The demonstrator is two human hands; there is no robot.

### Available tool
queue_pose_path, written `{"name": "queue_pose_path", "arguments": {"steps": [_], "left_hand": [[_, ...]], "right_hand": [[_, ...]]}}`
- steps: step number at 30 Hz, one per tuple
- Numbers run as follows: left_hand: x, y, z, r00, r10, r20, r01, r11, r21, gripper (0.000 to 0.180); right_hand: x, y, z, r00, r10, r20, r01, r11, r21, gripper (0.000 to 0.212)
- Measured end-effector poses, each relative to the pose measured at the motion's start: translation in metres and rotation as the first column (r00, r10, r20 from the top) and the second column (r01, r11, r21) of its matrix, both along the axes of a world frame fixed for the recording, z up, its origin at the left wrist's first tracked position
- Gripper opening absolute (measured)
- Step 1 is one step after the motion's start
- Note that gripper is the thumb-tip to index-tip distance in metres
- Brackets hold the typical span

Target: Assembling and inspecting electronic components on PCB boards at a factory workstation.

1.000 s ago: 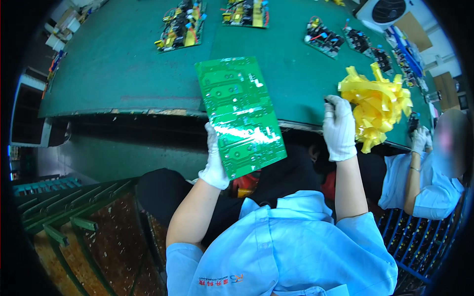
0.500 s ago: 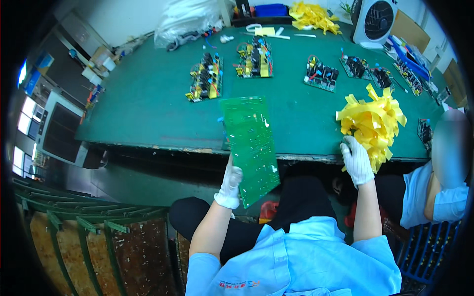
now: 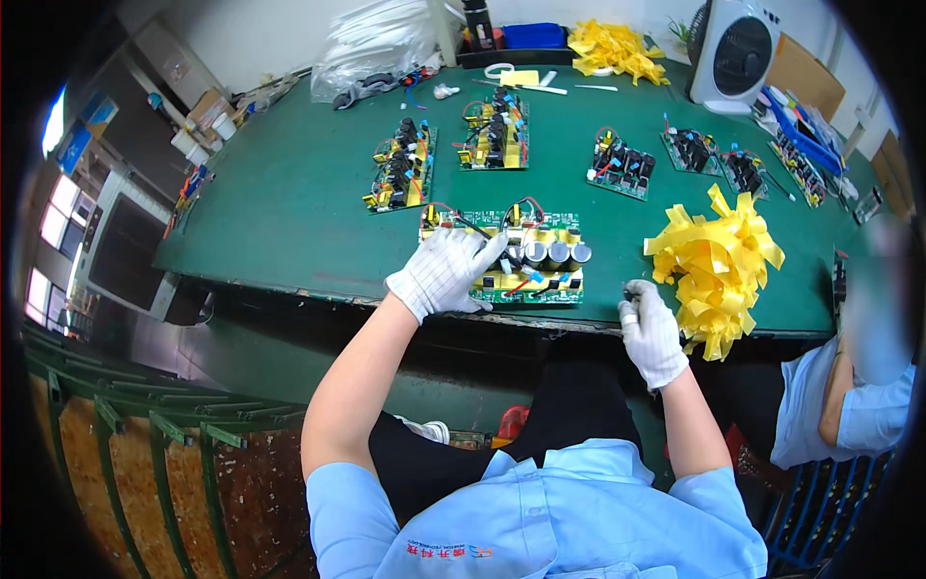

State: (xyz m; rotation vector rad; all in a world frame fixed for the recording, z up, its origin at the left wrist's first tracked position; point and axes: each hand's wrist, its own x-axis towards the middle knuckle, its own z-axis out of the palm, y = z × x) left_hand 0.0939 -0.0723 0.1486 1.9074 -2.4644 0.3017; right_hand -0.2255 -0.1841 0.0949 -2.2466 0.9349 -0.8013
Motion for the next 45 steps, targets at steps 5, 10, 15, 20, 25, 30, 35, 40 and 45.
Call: {"name": "queue_pose_path", "arguments": {"steps": [5, 10, 15, 20, 25, 30, 35, 40, 45], "left_hand": [[0.001, -0.003, -0.02, 0.989, 0.115, -0.089, -0.12, 0.991, -0.053, 0.097], [-0.069, -0.003, -0.017, 0.894, -0.055, -0.445, -0.003, 0.992, -0.128, 0.075], [-0.112, -0.025, -0.067, 0.915, -0.007, -0.403, -0.111, 0.957, -0.269, 0.068], [-0.123, -0.033, -0.085, 0.925, 0.175, -0.336, -0.277, 0.918, -0.284, 0.075], [-0.1, -0.047, -0.065, 0.834, -0.031, -0.551, -0.293, 0.822, -0.488, 0.041], [-0.073, -0.101, -0.053, 0.684, 0.009, -0.729, -0.33, 0.895, -0.299, 0.028], [-0.076, -0.094, -0.075, 0.843, 0.051, -0.536, -0.21, 0.948, -0.241, 0.044], [-0.074, -0.091, -0.073, 0.836, 0.063, -0.545, -0.228, 0.943, -0.241, 0.054], [-0.076, -0.093, -0.08, 0.789, 0.096, -0.606, -0.266, 0.944, -0.196, 0.056]], "right_hand": [[0.004, -0.014, -0.009, 0.967, 0.131, -0.22, -0.176, 0.964, -0.201, 0.021], [0.014, -0.016, -0.016, 0.944, 0.135, -0.301, -0.182, 0.974, -0.133, 0.021], [0.018, -0.019, -0.017, 0.973, 0.109, -0.204, -0.145, 0.974, -0.173, 0.025], [-0.016, -0.042, -0.019, 0.942, -0.107, -0.319, 0.034, 0.973, -0.227, 0.027], [-0.008, -0.03, -0.008, 0.95, -0.147, -0.275, 0.103, 0.98, -0.169, 0.029], [0.016, -0.027, -0.016, 0.977, 0.137, -0.165, -0.175, 0.954, -0.244, 0.023], [0.023, -0.015, -0.026, 0.937, 0.24, -0.255, -0.289, 0.94, -0.178, 0.021], [0.024, 0.003, -0.027, 0.95, 0.253, -0.181, -0.286, 0.94, -0.188, 0.017], [0.029, 0.012, -0.03, 0.945, 0.215, -0.248, -0.264, 0.946, -0.187, 0.014]]}}
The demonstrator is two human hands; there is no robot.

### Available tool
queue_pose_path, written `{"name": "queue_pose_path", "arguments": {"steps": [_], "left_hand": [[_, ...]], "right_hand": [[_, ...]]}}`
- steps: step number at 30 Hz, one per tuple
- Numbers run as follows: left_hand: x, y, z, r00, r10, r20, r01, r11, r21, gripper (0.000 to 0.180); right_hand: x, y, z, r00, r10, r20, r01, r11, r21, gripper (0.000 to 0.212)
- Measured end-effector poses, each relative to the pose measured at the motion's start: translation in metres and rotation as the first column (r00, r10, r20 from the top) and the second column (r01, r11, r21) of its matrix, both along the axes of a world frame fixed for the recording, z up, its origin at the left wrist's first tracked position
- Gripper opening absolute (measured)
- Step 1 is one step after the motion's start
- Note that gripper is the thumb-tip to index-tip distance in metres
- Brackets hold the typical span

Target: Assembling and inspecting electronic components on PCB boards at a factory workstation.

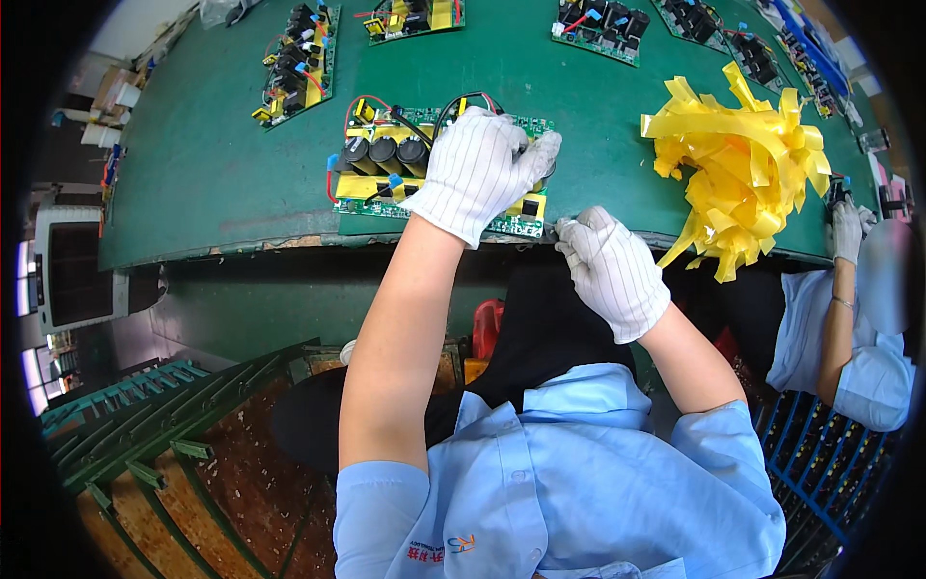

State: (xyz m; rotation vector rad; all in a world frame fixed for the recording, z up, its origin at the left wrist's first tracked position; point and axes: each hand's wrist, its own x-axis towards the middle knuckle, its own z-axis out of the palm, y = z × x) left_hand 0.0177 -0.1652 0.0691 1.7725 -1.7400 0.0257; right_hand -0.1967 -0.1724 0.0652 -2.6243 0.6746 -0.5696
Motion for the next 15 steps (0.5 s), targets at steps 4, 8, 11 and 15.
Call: {"name": "queue_pose_path", "arguments": {"steps": [4, 8, 11, 15], "left_hand": [[-0.001, 0.002, 0.001, 1.0, 0.007, 0.006, -0.006, 1.0, -0.028, 0.057], [-0.001, 0.004, 0.0, 0.999, 0.01, 0.047, -0.009, 1.0, -0.014, 0.056], [-0.002, 0.004, 0.002, 0.999, 0.011, 0.051, -0.01, 1.0, -0.01, 0.056], [-0.001, 0.005, 0.003, 0.999, 0.008, 0.047, -0.009, 1.0, 0.013, 0.057]], "right_hand": [[-0.002, 0.0, -0.001, 1.0, 0.01, 0.01, -0.01, 1.0, 0.026, 0.014], [-0.001, 0.002, -0.001, 1.0, 0.007, 0.006, -0.008, 0.999, 0.035, 0.014], [0.0, 0.004, 0.0, 1.0, -0.012, -0.02, 0.012, 0.999, 0.034, 0.013], [0.003, 0.012, -0.002, 0.996, -0.069, -0.053, 0.068, 0.998, -0.017, 0.014]]}}
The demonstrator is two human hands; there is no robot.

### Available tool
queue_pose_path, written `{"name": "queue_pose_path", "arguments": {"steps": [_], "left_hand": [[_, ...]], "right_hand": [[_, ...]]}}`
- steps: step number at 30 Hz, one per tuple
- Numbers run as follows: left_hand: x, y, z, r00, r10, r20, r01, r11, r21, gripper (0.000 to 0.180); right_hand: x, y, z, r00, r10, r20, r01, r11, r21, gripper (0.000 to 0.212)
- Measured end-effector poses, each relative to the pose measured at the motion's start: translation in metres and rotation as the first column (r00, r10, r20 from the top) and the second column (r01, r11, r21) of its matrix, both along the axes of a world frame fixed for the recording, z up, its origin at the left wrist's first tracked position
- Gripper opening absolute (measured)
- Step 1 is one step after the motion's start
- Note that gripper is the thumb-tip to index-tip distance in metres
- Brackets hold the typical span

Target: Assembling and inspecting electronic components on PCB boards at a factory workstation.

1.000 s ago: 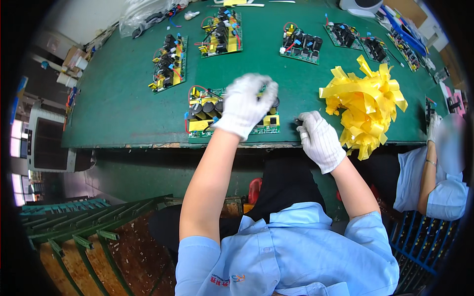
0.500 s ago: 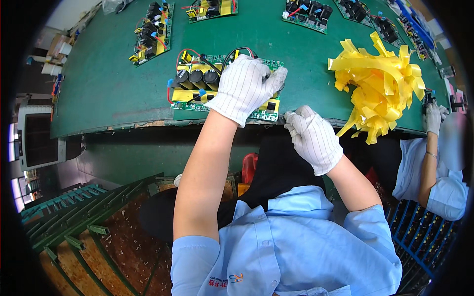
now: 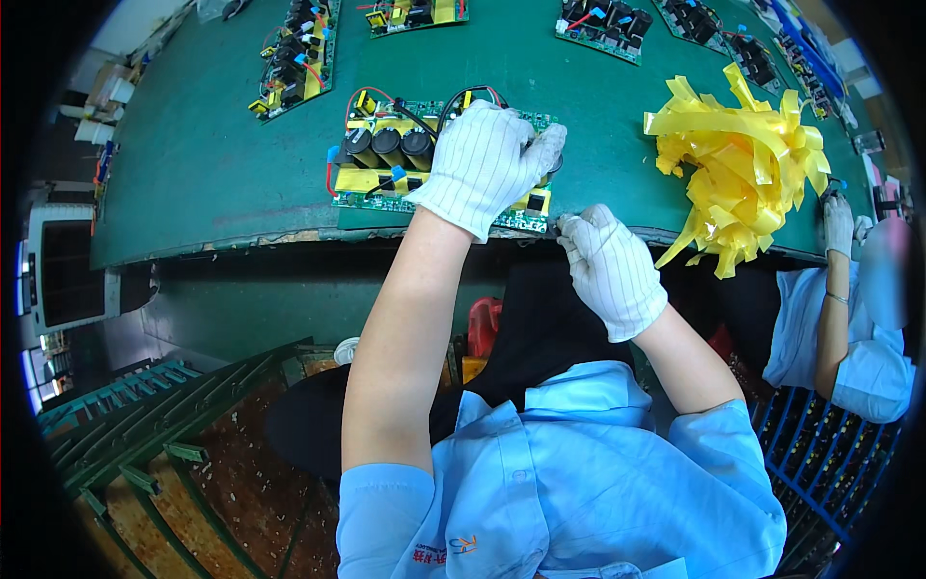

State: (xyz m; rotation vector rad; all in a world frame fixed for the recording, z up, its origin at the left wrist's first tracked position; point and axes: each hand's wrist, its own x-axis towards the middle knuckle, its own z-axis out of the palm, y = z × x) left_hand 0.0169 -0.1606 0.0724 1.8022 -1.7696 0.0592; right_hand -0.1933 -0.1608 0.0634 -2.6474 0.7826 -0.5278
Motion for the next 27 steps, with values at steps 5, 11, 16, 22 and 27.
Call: {"name": "queue_pose_path", "arguments": {"steps": [5, 11, 16, 22, 27], "left_hand": [[-0.001, -0.001, 0.0, 1.0, -0.003, 0.005, 0.003, 1.0, -0.007, 0.056], [-0.001, 0.001, -0.006, 1.0, -0.008, 0.011, 0.009, 0.996, -0.091, 0.054], [0.0, 0.001, -0.006, 0.999, -0.009, 0.043, 0.012, 0.998, -0.062, 0.052], [0.002, -0.001, -0.005, 0.999, -0.034, 0.002, 0.034, 0.996, -0.085, 0.049], [0.005, -0.003, -0.008, 0.997, -0.069, -0.039, 0.064, 0.991, -0.116, 0.046]], "right_hand": [[0.006, 0.005, -0.004, 0.997, -0.07, -0.039, 0.067, 0.995, -0.08, 0.016], [0.014, 0.004, 0.003, 0.993, -0.098, -0.069, 0.09, 0.989, -0.119, 0.022], [0.018, -0.012, 0.018, 0.974, -0.044, -0.223, 0.005, 0.985, -0.17, 0.027], [0.018, -0.052, 0.031, 0.845, 0.273, -0.459, -0.322, 0.946, -0.029, 0.035], [0.016, -0.051, 0.016, 0.925, 0.264, -0.272, -0.268, 0.963, 0.024, 0.036]]}}
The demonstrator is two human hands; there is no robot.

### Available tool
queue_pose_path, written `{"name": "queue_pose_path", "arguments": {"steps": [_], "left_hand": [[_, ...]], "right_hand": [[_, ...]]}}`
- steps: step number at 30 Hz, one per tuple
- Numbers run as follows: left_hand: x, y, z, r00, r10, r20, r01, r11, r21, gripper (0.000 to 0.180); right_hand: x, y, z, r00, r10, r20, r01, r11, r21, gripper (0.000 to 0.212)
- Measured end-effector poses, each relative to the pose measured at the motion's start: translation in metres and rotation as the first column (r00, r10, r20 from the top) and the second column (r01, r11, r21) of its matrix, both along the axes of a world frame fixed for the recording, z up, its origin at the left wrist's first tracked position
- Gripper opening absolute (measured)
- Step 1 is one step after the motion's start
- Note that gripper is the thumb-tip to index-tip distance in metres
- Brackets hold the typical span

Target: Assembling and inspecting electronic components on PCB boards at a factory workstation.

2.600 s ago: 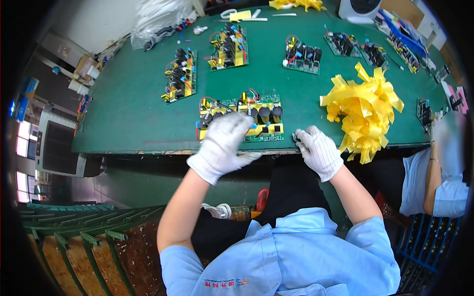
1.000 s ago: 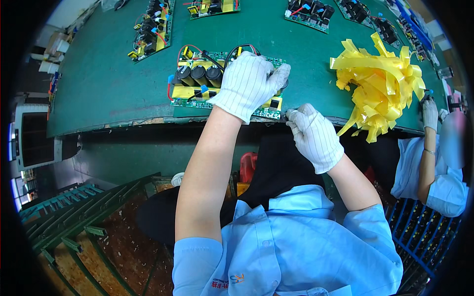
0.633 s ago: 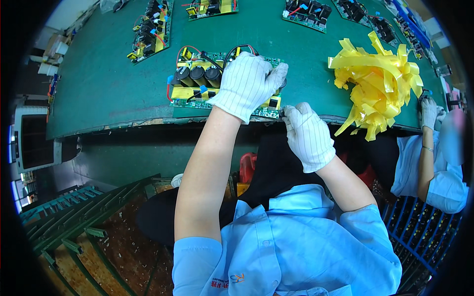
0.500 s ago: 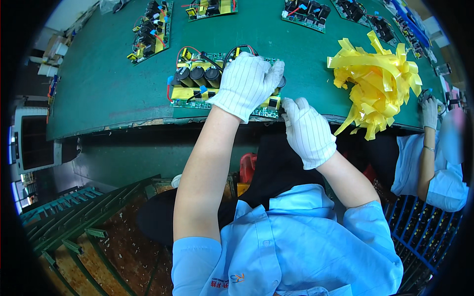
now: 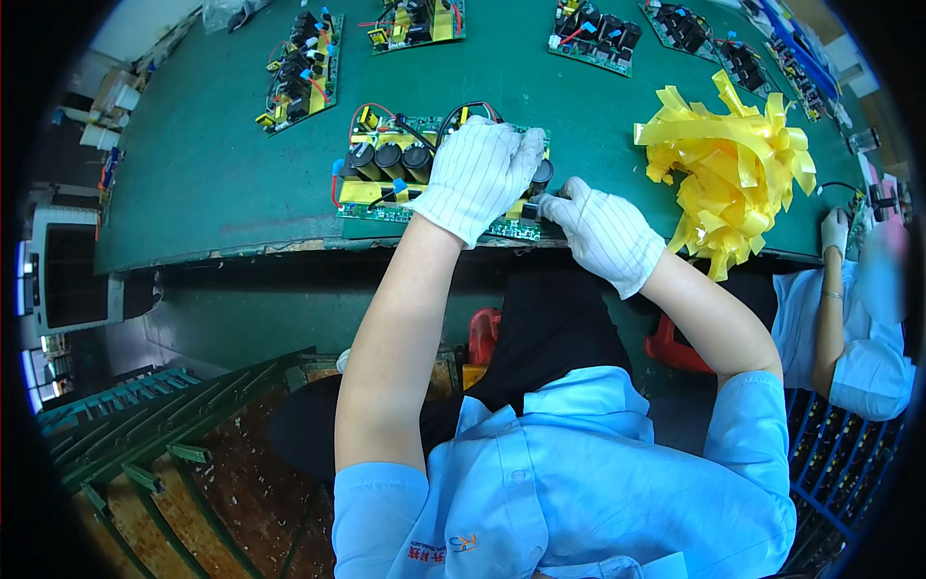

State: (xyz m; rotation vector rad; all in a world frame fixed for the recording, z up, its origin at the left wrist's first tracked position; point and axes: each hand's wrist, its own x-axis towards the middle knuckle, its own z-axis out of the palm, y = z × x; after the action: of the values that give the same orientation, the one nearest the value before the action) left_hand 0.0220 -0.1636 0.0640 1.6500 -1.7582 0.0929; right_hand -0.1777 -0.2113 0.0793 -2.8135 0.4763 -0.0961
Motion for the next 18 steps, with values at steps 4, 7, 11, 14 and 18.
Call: {"name": "queue_pose_path", "arguments": {"steps": [4, 7, 11, 14, 18], "left_hand": [[0.002, -0.001, 0.003, 0.99, -0.079, 0.117, 0.09, 0.992, -0.092, 0.045], [0.004, 0.003, 0.011, 0.996, -0.065, 0.054, 0.059, 0.993, 0.105, 0.04], [0.004, 0.006, 0.014, 0.992, -0.119, 0.035, 0.115, 0.99, 0.086, 0.042], [0.004, 0.006, 0.012, 0.993, -0.11, 0.05, 0.104, 0.988, 0.11, 0.042], [0.009, 0.003, 0.015, 0.991, -0.133, 0.036, 0.121, 0.964, 0.238, 0.039]], "right_hand": [[0.004, 0.001, -0.007, 0.992, -0.068, 0.107, 0.053, 0.989, 0.139, 0.036], [0.004, 0.005, -0.009, 0.983, -0.091, 0.157, 0.066, 0.985, 0.16, 0.034], [0.007, 0.012, 0.003, 0.985, -0.136, 0.109, 0.118, 0.981, 0.154, 0.031], [0.007, 0.01, 0.007, 0.992, -0.1, 0.073, 0.098, 0.994, 0.042, 0.029], [0.013, 0.006, 0.023, 0.996, -0.045, 0.071, 0.043, 0.999, 0.031, 0.028]]}}
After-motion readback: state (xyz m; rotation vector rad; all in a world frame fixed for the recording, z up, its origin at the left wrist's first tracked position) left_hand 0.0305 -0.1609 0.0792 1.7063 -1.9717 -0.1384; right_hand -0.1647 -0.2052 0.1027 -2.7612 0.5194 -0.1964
